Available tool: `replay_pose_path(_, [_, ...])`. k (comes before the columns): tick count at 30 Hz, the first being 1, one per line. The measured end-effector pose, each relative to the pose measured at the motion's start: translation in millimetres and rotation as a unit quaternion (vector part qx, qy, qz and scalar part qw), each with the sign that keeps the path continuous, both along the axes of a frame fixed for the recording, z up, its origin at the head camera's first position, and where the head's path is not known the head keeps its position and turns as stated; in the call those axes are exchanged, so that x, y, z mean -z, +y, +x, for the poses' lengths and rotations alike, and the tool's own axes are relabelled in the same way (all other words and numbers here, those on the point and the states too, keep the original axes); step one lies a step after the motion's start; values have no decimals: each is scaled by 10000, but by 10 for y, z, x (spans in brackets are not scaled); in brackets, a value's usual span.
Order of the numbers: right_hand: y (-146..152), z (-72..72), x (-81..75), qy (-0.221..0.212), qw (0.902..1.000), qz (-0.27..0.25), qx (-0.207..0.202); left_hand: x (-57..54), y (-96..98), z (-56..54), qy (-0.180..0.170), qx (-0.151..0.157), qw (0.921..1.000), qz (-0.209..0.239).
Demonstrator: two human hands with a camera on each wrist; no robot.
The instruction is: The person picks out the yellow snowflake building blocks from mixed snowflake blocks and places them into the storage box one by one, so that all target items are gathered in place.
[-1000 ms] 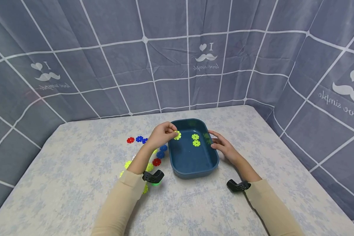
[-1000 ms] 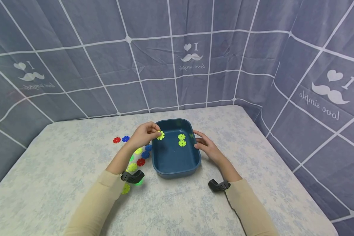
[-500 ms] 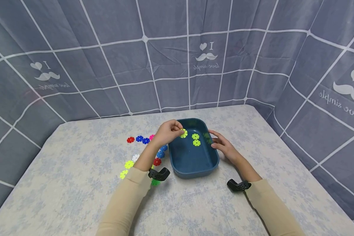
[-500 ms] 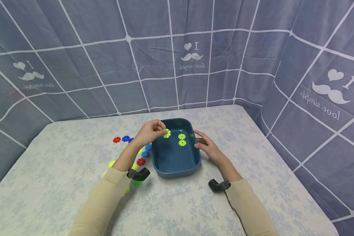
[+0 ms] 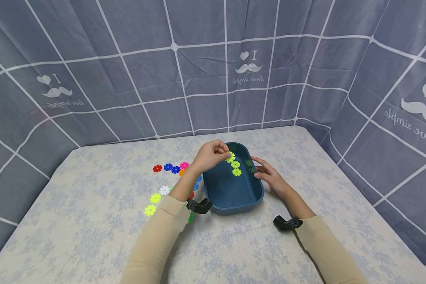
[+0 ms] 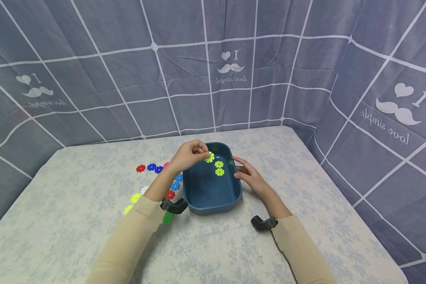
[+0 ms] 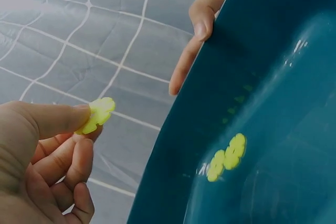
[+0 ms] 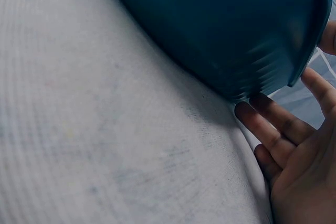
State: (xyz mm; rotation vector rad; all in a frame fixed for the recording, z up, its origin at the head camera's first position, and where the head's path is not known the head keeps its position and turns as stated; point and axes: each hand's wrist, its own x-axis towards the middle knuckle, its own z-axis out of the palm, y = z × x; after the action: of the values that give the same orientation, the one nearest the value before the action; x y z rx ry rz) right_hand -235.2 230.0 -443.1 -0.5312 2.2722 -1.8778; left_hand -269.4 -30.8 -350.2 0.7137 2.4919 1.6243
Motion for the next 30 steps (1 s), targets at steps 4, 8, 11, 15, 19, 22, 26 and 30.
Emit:
replay_pose_path(4, [-4,-4,-2,-12,10000,-18,-4,-28,78,-11,146,-59,9998,112])
replay_pose_path(8, [-7,-7,-5,-64,10000,-45,3,-48,142,-22,200,-136,9996,127])
replay_pose_path(11, [-4,-7,0,-61,10000,-20,-1,-42,175,-36,146,-168,9997,70])
replay_pose_path(15, [-3,-11,7,-66,10000,3,21,-9,208,-65,45,-153,9999,22])
replay_pose_path(19, [-6,-15,14,-83,10000,17,51,23,235,-86,-68,-135,9999,-76])
replay_pose_path(22, [-2,-20,19,-71,10000,17,28,52,257,-101,-119,-190,9995,-234])
replay_pose_path(26, [3,-22,16,-70,10000,-9,9,96,298,-121,-75,-244,9982,-541])
replay_pose_path(30, [5,-14,8,-79,10000,-5,10,137,350,-132,-56,-155,9961,-865])
